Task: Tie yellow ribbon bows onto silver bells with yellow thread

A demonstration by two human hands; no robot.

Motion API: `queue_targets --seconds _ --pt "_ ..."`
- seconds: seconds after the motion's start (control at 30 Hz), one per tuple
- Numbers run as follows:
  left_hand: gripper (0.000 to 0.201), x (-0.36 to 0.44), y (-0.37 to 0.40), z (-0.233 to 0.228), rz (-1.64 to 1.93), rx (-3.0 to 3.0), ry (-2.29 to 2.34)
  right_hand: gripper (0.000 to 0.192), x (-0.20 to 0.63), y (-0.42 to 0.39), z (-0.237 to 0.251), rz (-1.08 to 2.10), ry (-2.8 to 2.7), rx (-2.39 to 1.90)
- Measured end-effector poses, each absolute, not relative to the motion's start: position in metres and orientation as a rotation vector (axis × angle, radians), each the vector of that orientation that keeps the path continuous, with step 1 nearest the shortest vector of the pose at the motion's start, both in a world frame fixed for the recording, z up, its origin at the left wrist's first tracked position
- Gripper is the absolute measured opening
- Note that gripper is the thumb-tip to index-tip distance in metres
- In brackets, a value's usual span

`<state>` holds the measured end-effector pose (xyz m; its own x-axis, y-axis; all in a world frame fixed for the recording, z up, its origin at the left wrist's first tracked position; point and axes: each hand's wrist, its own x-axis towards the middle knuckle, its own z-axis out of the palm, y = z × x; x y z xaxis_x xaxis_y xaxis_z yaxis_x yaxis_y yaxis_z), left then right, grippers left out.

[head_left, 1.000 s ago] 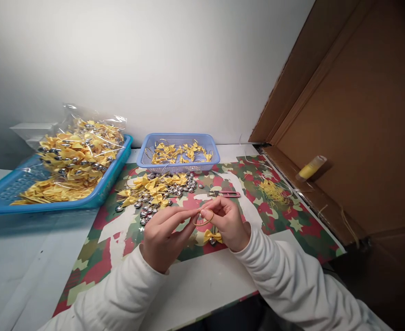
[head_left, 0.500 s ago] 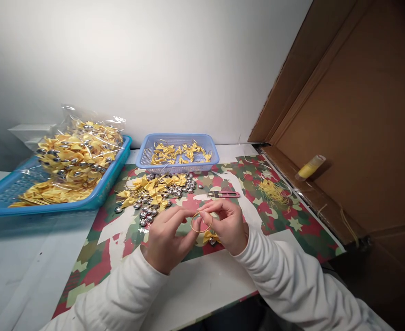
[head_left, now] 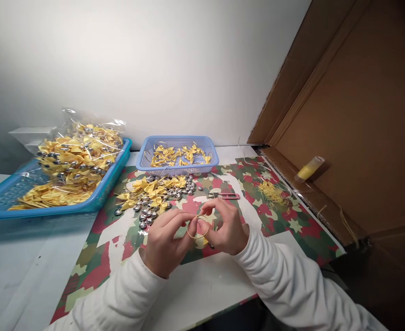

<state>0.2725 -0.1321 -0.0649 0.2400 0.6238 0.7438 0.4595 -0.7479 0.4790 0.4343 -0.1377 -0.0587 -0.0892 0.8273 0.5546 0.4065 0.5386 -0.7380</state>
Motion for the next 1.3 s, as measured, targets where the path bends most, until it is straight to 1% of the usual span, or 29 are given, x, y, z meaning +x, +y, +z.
queue_targets --seconds 0.07,0.2,0.37,0.57,0.7,0.8,0.93,1.07,1.3 --pt "0.007 0.273 -0.132 -0.065 1.488 2.365 1.036 0.005 0.437 -0.135 -0.059 0.433 -1.811 -1.044" --pt "0.013 0.274 -0.133 -0.065 1.364 2.35 1.065 0.019 0.44 -0.13 -0.064 0.398 -1.942 -1.046" --pt "0.023 0.274 -0.13 -0.065 1.245 2.2 1.121 0.026 0.443 -0.126 -0.064 0.437 -2.001 -1.04" --pt "0.028 0.272 -0.129 -0.065 1.151 2.111 1.126 0.028 0.446 -0.124 -0.062 0.45 -2.071 -1.058" --pt "0.029 0.272 -0.128 -0.067 1.062 2.076 1.113 0.03 0.447 -0.124 -0.061 0.579 -2.056 -1.066" --pt "0.024 0.272 -0.127 -0.069 0.995 2.124 1.09 0.032 0.446 -0.123 -0.06 0.716 -1.998 -1.092" --pt "0.013 0.275 -0.127 -0.075 0.826 2.351 1.091 0.023 0.447 -0.123 -0.058 0.809 -1.819 -1.128" --pt "0.01 0.278 -0.128 -0.081 0.667 2.44 1.054 0.021 0.448 -0.121 -0.058 0.831 -1.671 -1.176" --pt "0.002 0.281 -0.128 -0.087 0.599 2.407 1.024 0.02 0.448 -0.119 -0.058 0.816 -1.639 -1.194"
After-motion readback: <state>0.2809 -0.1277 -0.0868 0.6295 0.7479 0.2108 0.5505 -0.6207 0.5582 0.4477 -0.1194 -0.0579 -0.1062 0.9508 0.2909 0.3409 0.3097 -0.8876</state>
